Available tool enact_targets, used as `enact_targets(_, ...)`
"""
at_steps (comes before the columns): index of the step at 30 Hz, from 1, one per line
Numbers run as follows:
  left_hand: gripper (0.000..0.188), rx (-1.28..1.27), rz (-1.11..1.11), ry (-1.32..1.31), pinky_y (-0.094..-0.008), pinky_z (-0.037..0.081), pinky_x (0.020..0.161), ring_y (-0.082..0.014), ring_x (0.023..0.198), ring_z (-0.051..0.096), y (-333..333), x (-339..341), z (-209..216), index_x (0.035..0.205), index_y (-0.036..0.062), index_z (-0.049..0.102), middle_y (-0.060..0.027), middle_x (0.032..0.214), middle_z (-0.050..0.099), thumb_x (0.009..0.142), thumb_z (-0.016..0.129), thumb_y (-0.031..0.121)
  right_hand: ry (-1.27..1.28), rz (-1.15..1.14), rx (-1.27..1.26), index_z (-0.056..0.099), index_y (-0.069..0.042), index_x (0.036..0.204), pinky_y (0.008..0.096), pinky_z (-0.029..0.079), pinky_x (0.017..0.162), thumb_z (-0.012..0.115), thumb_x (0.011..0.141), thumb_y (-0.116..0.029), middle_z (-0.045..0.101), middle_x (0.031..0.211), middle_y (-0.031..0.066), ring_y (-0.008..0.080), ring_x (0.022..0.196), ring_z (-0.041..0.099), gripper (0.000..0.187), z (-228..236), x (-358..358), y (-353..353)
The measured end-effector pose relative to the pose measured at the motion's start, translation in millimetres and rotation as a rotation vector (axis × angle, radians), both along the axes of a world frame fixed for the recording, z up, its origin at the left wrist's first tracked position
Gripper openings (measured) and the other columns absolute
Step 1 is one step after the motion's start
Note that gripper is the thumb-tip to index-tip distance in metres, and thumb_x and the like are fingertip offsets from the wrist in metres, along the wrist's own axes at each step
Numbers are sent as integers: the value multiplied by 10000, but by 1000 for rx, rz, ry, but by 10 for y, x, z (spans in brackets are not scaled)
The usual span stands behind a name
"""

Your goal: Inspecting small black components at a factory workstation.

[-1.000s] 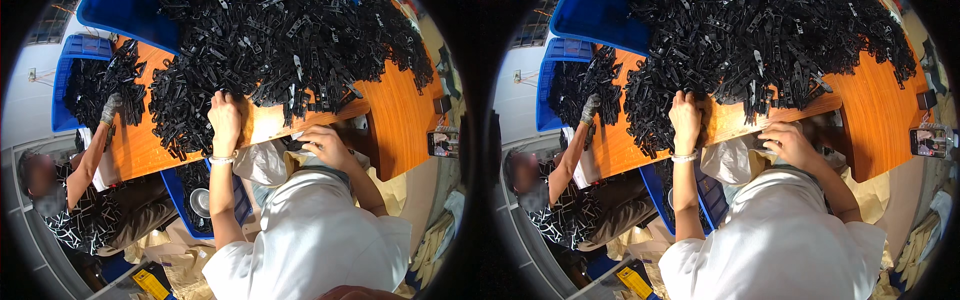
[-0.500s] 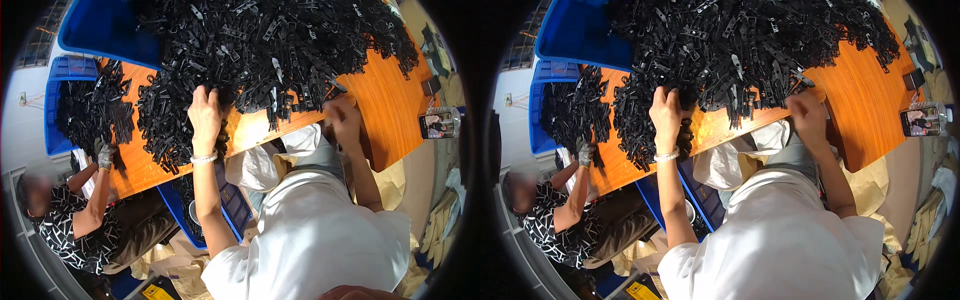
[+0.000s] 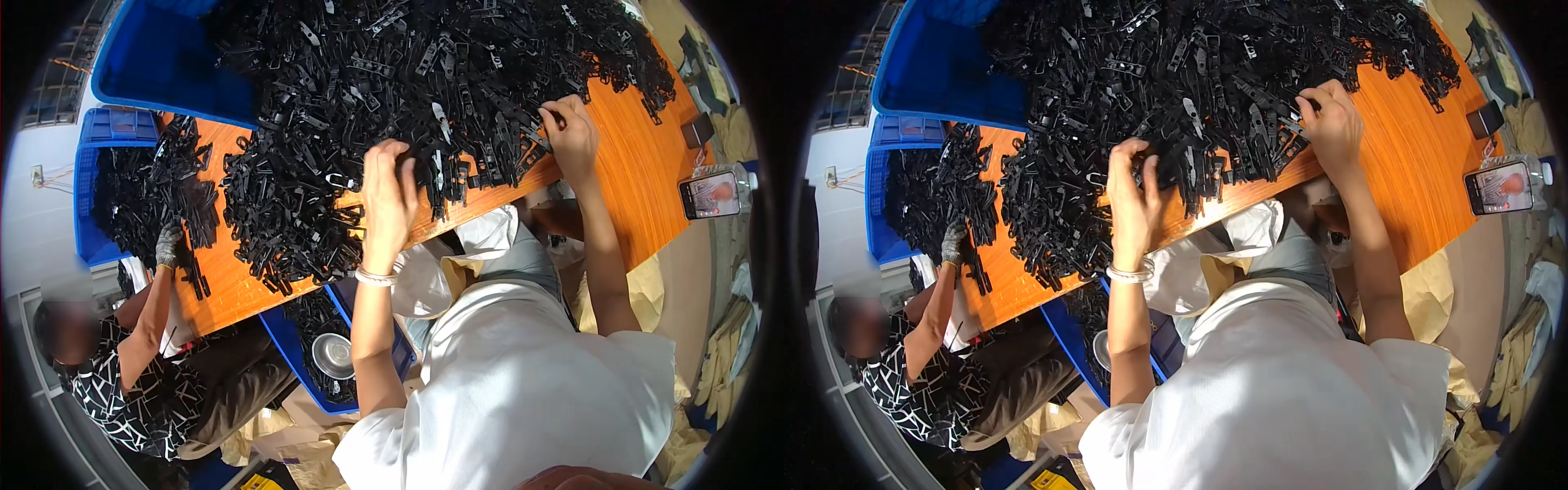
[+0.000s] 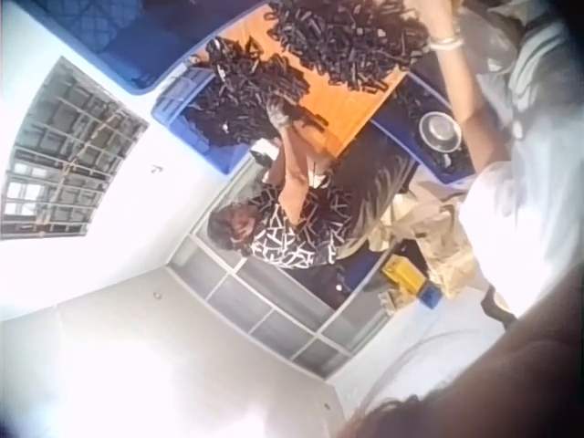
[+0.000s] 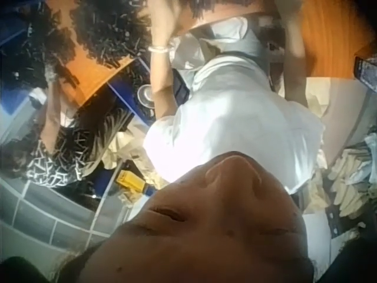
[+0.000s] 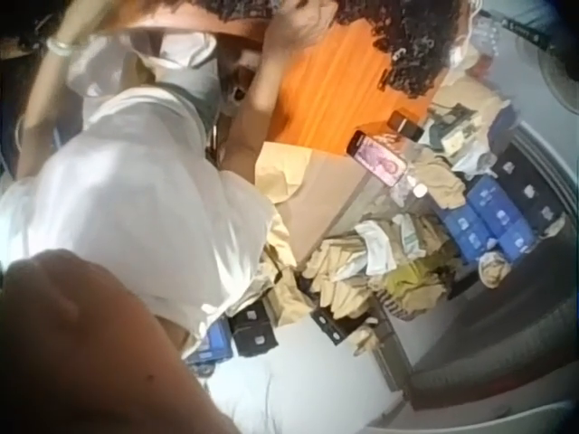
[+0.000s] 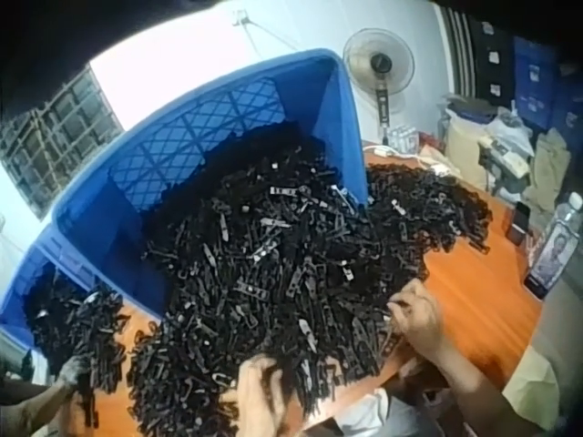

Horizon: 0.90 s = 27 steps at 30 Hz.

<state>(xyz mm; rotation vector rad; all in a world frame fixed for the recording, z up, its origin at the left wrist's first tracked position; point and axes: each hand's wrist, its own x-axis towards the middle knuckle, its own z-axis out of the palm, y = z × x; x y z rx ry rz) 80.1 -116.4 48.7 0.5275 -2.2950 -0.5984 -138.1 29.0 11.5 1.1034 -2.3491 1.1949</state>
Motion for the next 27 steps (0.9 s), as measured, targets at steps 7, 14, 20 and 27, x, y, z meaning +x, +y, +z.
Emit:
enact_targets(7, 291, 864, -71, 206, -181, 413, 631, -45, 685, 487, 288, -175, -68, 967, -8, 539, -31, 850, 555, 690, 628, -20, -20, -35, -53, 593, 0, 777, 220, 403, 561, 615, 703, -6, 525, 762, 61, 139, 614, 501, 77, 84, 132, 187)
enact_targets(14, 352, 778, -244, 166, -170, 382, 552, -45, 605, 452, 332, -326, -135, 961, 21, 564, -11, 772, 561, 628, 673, -16, -301, 446, -271, 605, -3, 800, 224, 397, 602, 597, 692, 38, 523, 888, 90, 140, 713, 494, 116, 431, 518, 177)
enact_targets(20, 485, 738, -203, -14, -215, 412, 514, -87, 539, 481, 432, -310, 120, 1038, 34, 499, -83, 802, 616, 599, 706, 34, -210, 669, -181, 612, -17, 787, 229, 359, 559, 587, 665, 45, 528, 908, 88, 145, 700, 468, 139, 483, 579, 95)
enact_targets(27, 530, 691, -229, -91, -223, 419, 516, -99, 552, 503, 413, -295, 183, 1064, 24, 456, -91, 830, 618, 603, 715, 54, -199, 763, -125, 605, -17, 770, 257, 366, 587, 583, 668, 13, 535, 904, 78, 183, 751, 471, 109, 485, 574, 95)
